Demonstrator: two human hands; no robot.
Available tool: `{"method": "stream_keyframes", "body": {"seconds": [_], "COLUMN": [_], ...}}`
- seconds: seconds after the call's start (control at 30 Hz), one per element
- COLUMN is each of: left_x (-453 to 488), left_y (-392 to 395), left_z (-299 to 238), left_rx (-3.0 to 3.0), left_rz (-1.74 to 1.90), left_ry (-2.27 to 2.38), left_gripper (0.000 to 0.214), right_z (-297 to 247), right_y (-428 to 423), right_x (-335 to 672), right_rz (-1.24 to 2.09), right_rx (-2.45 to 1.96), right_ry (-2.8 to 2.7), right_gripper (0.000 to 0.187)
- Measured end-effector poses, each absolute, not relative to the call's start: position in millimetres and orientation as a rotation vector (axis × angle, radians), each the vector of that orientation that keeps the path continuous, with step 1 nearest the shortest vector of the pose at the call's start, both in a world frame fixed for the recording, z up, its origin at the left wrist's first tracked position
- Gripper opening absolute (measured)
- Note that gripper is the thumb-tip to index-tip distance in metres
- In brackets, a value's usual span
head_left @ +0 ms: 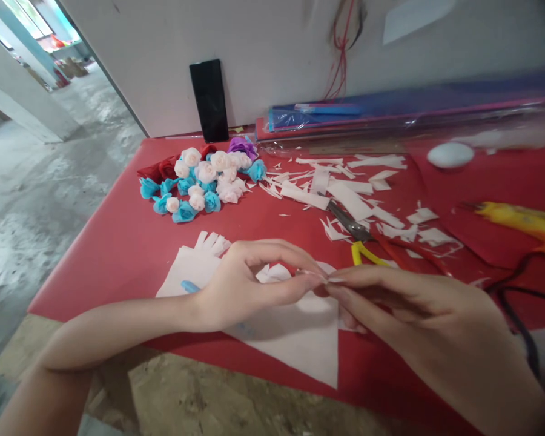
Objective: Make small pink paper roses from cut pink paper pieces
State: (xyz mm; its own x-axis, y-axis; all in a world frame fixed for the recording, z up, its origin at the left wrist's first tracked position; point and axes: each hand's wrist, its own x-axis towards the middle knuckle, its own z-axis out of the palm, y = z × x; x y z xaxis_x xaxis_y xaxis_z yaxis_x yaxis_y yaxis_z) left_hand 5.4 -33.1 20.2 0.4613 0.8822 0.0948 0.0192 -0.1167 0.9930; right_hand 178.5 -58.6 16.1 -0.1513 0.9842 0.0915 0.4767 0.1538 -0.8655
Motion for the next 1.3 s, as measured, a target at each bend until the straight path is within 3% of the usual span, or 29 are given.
{"method": "stream_keyframes", "body": {"seconds": [0.87,1.0,1.17,1.3], "left_x": [3.9,2.5,-1.4,0.1], "left_y": [-33.2,-32.1,-26.3,-23.2], "left_z": [28.2,28.6,20.9,13.8], "left_rx": [1.652,1.645,1.471,1.578], "left_rz": [0.872,0.834,0.926,0.946], "left_ry": [0.901,0.896,0.776,0.798], "left_gripper": [0.007,0.007,0.031,0.011], "right_z": [14.7,18.1,20.7,19.9], "right_y": [-61.1,-60.0,-52.9,-50.1], "right_x": [176.1,172.4,178.9,182.7], "right_rz": [0.925,1.097,1.574,1.733], "right_rx": [-1.424,-1.451,-1.423,-1.379], "right_ry": [-1.598,-1.411,-1.245,-1.158], "right_gripper": [0.007,0.007,0.012,0.017]}}
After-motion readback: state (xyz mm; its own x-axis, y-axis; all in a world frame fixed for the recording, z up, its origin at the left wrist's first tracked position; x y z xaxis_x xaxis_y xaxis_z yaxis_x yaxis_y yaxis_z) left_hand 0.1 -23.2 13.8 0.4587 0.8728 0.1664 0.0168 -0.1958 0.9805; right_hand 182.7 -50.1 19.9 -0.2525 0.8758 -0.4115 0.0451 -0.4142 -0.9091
